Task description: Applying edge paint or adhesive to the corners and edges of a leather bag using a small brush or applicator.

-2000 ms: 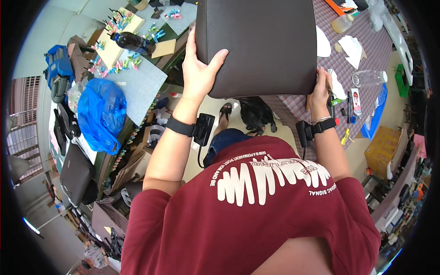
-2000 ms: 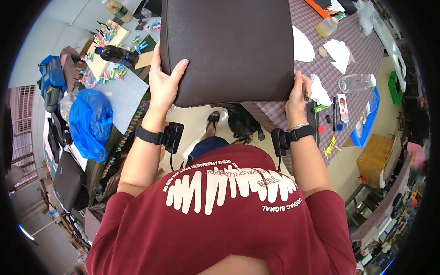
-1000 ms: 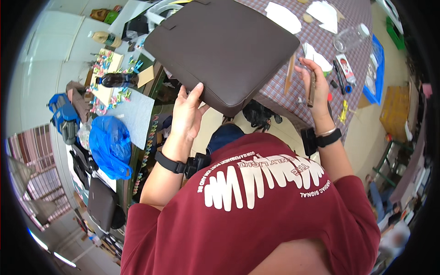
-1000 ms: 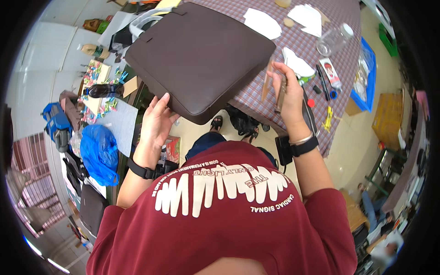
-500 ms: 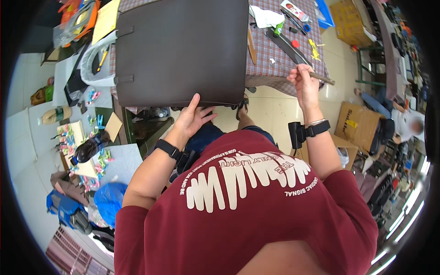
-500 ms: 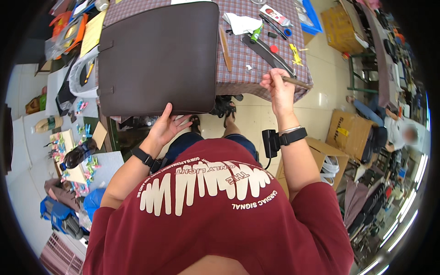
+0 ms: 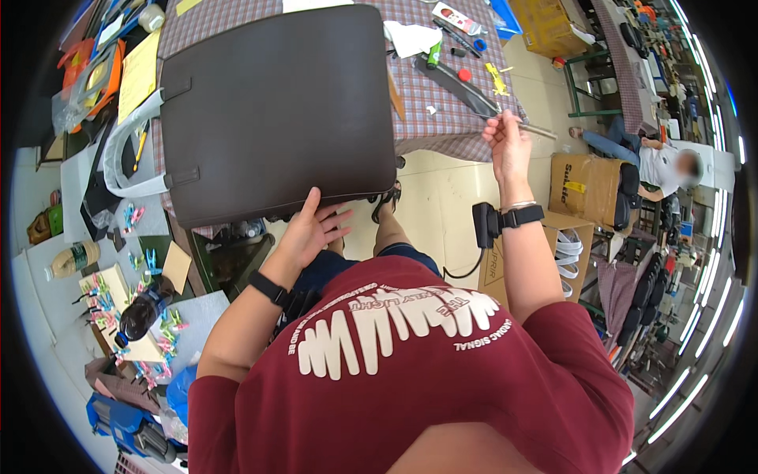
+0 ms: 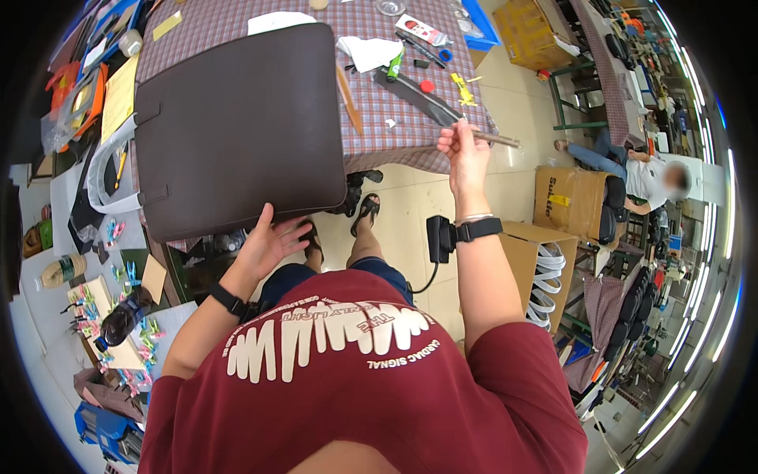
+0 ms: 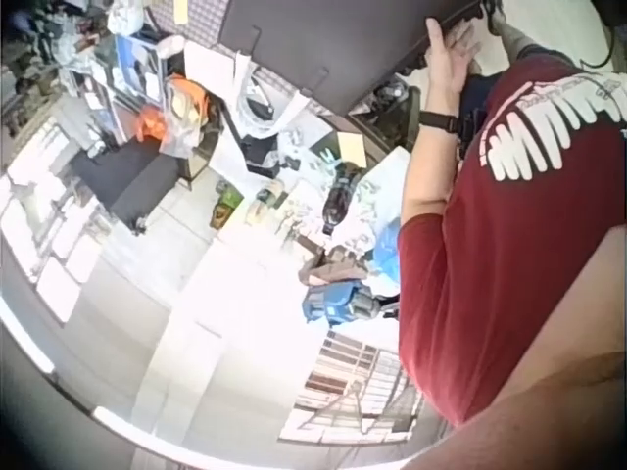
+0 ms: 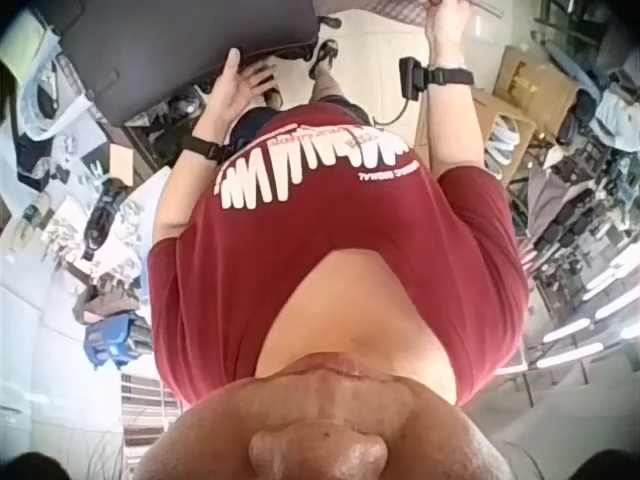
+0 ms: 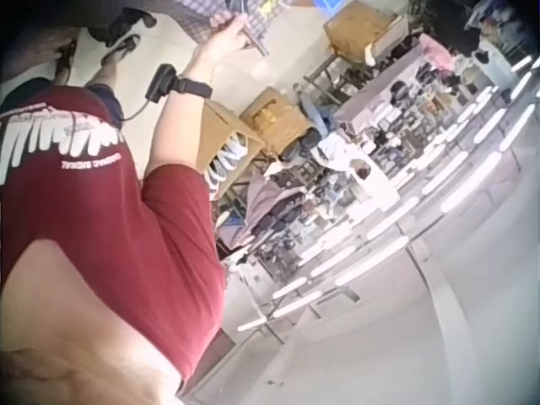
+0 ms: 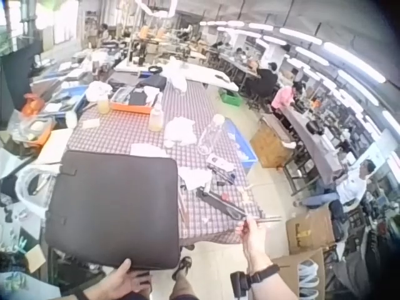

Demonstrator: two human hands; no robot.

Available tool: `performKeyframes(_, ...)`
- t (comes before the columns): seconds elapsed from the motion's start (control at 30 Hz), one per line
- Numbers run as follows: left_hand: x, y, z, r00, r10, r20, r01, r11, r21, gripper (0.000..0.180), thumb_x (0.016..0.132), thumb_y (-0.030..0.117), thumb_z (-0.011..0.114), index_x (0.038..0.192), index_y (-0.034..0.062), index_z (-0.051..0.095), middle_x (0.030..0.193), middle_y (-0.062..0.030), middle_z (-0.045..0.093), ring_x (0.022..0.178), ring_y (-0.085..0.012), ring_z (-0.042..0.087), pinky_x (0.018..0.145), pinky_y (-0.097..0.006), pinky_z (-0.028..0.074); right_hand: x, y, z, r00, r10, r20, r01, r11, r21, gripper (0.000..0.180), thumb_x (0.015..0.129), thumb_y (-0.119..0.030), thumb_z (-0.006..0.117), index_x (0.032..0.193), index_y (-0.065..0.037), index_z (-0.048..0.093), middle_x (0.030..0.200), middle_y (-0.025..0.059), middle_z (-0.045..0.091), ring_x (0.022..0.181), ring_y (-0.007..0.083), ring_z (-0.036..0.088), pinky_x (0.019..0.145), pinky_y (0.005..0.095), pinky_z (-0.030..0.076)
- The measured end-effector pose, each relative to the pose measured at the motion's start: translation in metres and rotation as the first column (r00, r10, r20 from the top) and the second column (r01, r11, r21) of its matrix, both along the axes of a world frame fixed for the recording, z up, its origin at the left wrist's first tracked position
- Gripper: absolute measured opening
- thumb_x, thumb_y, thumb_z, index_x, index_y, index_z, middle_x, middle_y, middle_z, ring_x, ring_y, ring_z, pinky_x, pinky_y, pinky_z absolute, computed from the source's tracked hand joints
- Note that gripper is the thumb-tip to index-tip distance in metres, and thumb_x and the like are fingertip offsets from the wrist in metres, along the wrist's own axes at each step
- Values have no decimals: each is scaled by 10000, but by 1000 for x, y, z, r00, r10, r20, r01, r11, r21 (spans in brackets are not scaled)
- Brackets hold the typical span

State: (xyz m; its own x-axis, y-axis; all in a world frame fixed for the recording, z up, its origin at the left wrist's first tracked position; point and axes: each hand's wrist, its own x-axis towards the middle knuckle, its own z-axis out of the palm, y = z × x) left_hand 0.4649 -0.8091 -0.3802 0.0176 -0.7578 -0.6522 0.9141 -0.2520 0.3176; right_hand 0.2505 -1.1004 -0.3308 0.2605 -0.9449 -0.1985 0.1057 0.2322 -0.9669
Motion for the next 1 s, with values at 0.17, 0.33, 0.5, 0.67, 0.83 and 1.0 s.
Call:
performKeyframes(0.17,9,6,20,952,-294,91,295,956,-1,700,864,508,494,1329,15,318,1284,-165,442,1159,-292,460,906,-414,419,-1,-54,-2,980,-194,52,197,977,-86,255,902,-255,525,884,-2,549,784,95,616,651,150,599,589,256,510)
performKeyframes(0.33,-2,12,28,651,-628,425,565,776,281,596,878,370,538,1295,-24,378,1250,-171,487,1143,-240,482,917,-353,418,-9,-102,-22,958,-283,36,285,947,-146,203,886,-165,551,944,30,547,825,129,619,674,164,608,584,268,531)
performKeyframes(0.5,-24,6,36,-101,-638,763,494,634,595,428,804,259,632,1125,-12,549,1076,-186,600,982,-275,594,843,-313,460,-12,-137,-37,977,-212,20,213,966,-148,171,886,-156,551,892,15,542,781,122,616,631,155,599,580,270,530)
performKeyframes(0.67,-59,-21,56,-100,-590,801,245,766,595,197,778,196,642,805,2,620,743,-141,628,667,-245,618,636,-312,480,-18,-171,-56,989,-141,44,145,981,-128,223,905,-217,521,877,4,530,753,122,611,599,156,588,565,276,515)
performKeyframes(0.83,-88,-36,56,-248,-452,857,-199,889,411,131,774,103,645,730,0,578,643,-117,569,564,-212,575,550,-297,454,-17,-191,-62,990,-119,70,124,990,-72,221,909,-214,510,894,7,513,739,113,602,602,157,585,568,270,513)
performKeyframes(1.0,-99,-41,47,-183,-402,897,-525,812,257,526,770,146,679,1215,23,426,1153,-163,481,1030,-257,506,834,-342,426,-25,-201,-65,997,-72,39,77,986,-146,212,900,-199,516,852,6,533,708,99,606,585,137,582,537,254,490)
